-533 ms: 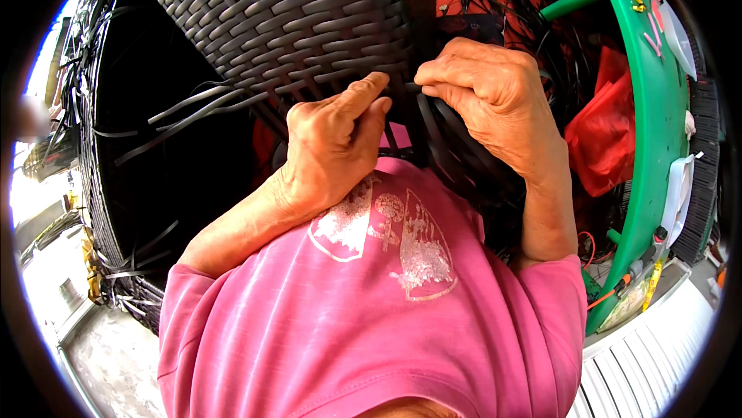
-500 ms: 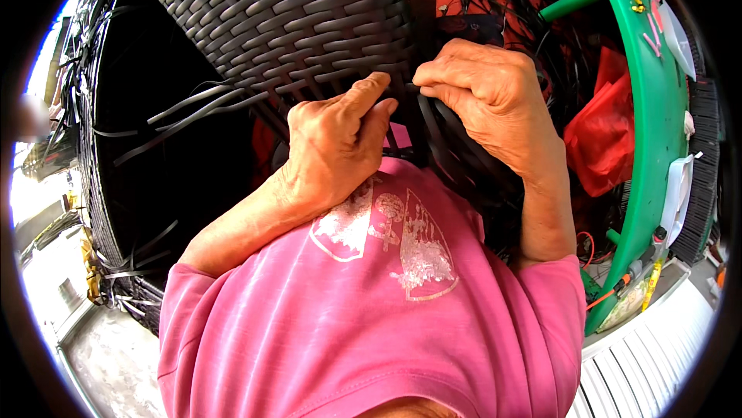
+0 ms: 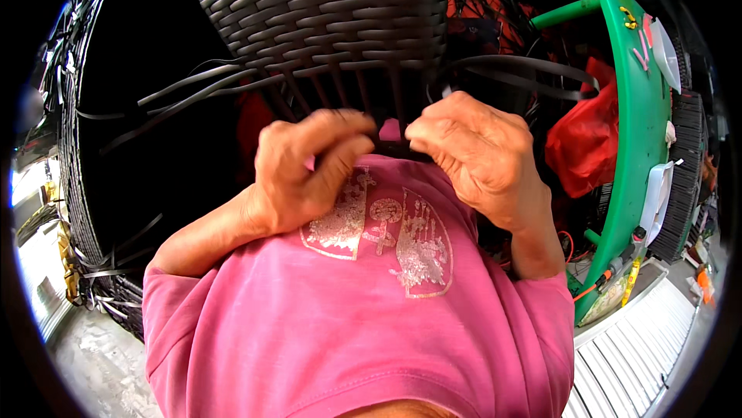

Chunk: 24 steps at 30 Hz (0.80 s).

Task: The person weaves a dark plastic rattan-like material through the frame of a chair by hand, pulling long strips through the structure and tucking the ends to secure them.

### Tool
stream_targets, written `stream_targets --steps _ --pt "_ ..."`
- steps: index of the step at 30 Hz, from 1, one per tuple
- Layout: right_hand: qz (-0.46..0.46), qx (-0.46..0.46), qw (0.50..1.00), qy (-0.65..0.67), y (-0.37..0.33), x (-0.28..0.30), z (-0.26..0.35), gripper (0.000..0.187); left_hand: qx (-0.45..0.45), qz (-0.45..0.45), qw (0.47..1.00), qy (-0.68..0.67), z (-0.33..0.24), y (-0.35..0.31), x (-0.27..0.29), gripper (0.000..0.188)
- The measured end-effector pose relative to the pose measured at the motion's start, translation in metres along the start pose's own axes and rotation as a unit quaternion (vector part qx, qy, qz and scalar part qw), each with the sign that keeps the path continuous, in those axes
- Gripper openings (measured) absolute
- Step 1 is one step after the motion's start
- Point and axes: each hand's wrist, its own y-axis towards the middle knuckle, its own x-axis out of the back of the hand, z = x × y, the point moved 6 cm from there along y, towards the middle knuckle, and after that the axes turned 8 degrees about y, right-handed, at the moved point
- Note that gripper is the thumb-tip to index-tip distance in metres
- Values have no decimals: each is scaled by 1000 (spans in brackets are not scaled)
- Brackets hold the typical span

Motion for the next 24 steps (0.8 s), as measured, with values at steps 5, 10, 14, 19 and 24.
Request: stream_targets --steps 5,10,14,19,24 --pt "1 -53 976 -213 13 -11 13 17 217 39 969 -109 36 -2 -12 29" --pt "51 -73 957 -276 29 -29 6 12 262 70 943 -192 50 -2 -30 32" --pt "10 -59 965 -256 25 -35 -1 16 245 50 949 -191 57 0 -33 15" --pt "-51 0 981 -189 25 -26 20 35 76 -64 994 38 35 -5 -10 10" --pt "-5 -7 998 -65 26 -54 -2 22 -18 -56 996 70 14 -18 14 13"
